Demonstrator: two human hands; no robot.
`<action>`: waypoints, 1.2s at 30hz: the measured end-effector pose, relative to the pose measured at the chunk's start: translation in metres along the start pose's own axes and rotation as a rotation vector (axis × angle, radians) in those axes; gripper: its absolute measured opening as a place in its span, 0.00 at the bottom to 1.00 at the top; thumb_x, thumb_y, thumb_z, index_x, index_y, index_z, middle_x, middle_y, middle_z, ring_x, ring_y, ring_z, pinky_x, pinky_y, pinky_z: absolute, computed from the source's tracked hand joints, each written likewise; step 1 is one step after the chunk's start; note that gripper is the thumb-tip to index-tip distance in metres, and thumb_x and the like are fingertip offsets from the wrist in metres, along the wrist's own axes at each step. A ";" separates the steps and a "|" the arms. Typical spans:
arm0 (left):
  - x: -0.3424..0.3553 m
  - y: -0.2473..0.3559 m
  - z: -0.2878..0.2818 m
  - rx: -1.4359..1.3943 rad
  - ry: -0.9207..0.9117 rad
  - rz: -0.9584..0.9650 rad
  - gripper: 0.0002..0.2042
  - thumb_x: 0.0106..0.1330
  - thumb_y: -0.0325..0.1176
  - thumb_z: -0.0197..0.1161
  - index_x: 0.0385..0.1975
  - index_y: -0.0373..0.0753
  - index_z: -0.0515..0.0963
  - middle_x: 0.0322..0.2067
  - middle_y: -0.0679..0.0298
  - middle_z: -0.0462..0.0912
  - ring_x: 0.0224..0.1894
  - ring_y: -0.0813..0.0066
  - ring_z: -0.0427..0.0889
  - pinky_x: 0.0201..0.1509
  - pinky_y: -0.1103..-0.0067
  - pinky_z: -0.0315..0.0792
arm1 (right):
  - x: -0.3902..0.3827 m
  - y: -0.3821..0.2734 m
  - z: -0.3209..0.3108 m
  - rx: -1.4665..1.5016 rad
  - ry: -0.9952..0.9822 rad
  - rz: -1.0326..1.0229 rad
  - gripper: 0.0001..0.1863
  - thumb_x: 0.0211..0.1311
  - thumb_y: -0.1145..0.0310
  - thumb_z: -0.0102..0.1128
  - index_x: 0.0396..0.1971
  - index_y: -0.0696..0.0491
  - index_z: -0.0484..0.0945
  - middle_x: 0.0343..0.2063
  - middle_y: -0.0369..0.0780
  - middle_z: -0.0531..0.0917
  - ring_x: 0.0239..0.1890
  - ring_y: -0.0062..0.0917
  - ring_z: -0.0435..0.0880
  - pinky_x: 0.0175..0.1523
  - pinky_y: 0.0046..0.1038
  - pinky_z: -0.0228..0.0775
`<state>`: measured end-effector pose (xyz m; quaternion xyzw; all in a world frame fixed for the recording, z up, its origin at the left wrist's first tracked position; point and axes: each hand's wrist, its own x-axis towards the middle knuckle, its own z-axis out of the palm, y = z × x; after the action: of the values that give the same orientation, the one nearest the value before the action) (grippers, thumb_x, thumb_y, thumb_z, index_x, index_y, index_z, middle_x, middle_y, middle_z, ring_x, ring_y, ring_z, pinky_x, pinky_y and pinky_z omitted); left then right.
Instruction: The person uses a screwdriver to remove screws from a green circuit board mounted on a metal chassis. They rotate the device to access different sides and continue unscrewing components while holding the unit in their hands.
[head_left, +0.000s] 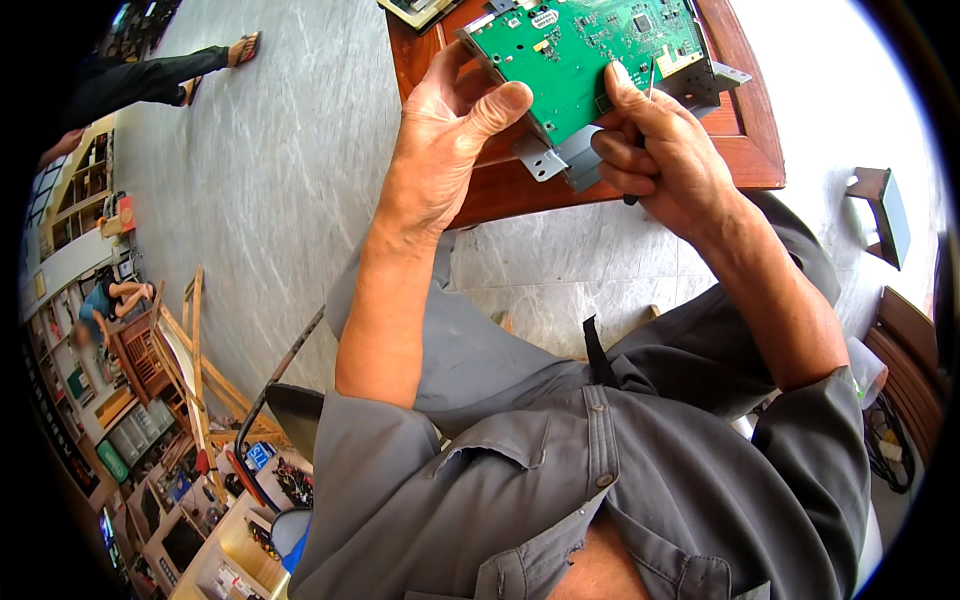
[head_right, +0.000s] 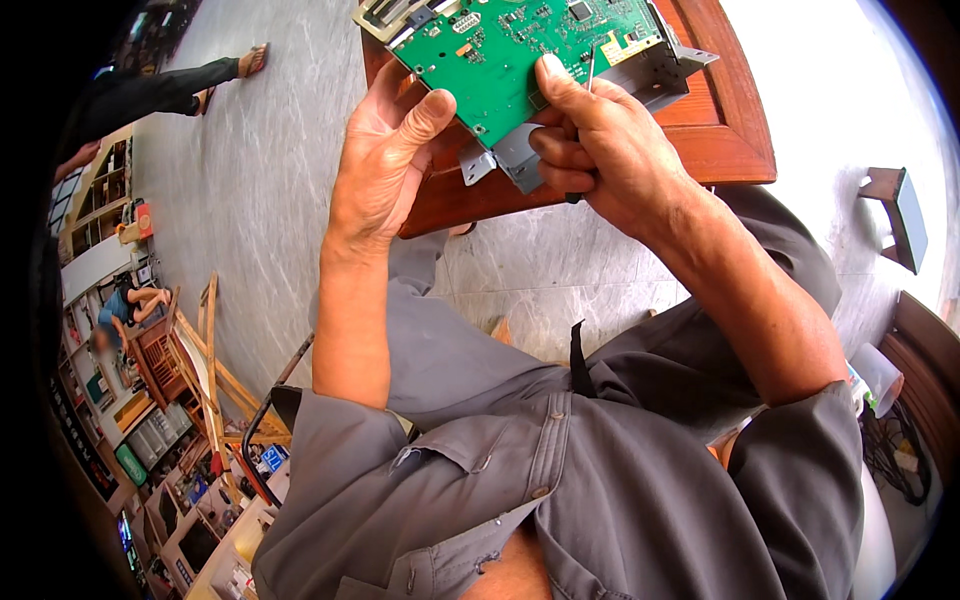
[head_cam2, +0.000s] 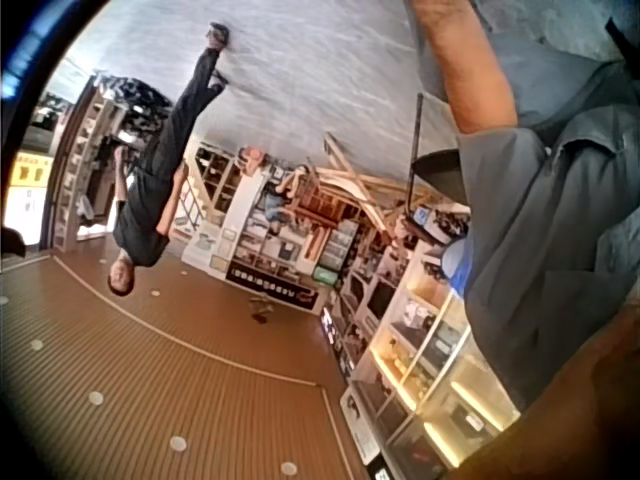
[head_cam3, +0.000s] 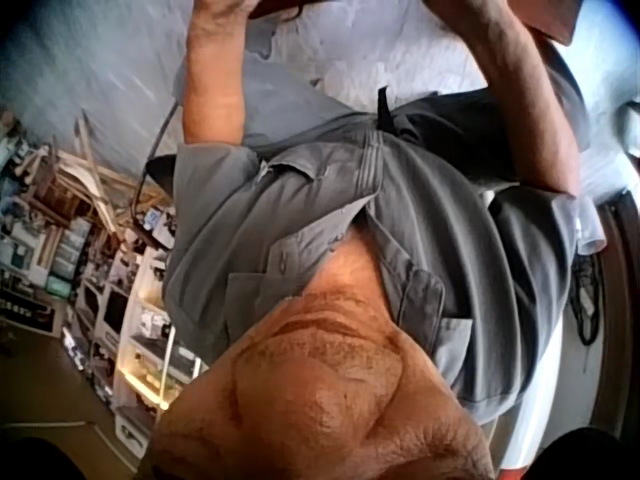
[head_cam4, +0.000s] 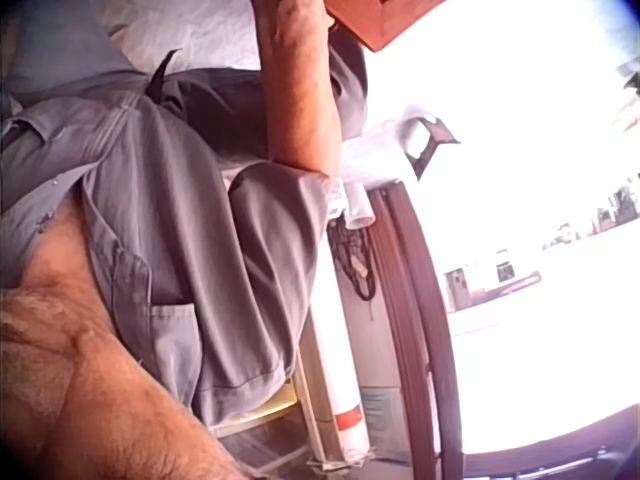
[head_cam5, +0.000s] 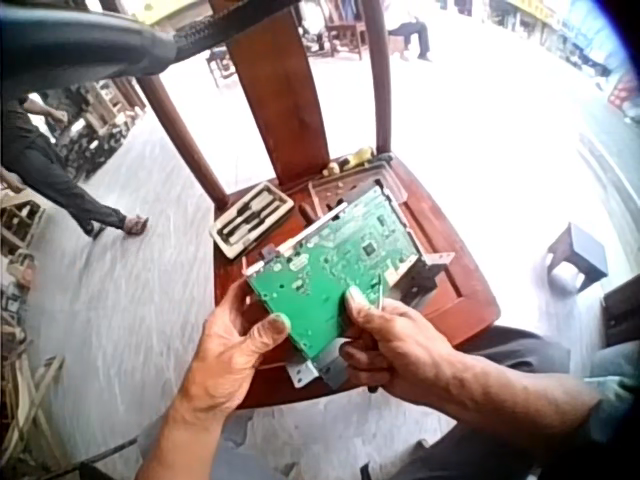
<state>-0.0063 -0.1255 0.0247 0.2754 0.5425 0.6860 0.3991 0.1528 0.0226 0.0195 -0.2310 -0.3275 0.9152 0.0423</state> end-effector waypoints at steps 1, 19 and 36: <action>-0.001 0.001 0.001 -0.011 0.006 -0.005 0.32 0.67 0.40 0.74 0.65 0.34 0.67 0.56 0.58 0.81 0.60 0.71 0.79 0.68 0.72 0.71 | 0.001 0.001 -0.001 0.003 -0.003 -0.002 0.21 0.79 0.51 0.55 0.26 0.46 0.64 0.21 0.26 0.56 0.20 0.10 0.53 0.22 0.17 0.43; -0.001 0.001 -0.003 -0.049 -0.003 -0.042 0.28 0.69 0.33 0.71 0.65 0.32 0.68 0.60 0.57 0.78 0.64 0.70 0.75 0.73 0.70 0.65 | 0.006 0.003 -0.002 -0.029 0.050 0.008 0.22 0.78 0.49 0.56 0.27 0.47 0.65 0.19 0.26 0.57 0.17 0.08 0.53 0.19 0.15 0.44; 0.000 0.003 -0.005 -0.031 0.119 -0.081 0.27 0.69 0.36 0.69 0.62 0.31 0.67 0.50 0.60 0.80 0.53 0.76 0.80 0.64 0.73 0.74 | 0.003 -0.007 -0.003 -0.027 -0.035 0.092 0.16 0.77 0.60 0.60 0.26 0.46 0.69 0.20 0.24 0.59 0.19 0.10 0.54 0.21 0.19 0.44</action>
<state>-0.0115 -0.1285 0.0262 0.2056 0.5652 0.6928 0.3978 0.1505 0.0308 0.0210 -0.2303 -0.3294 0.9156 -0.0089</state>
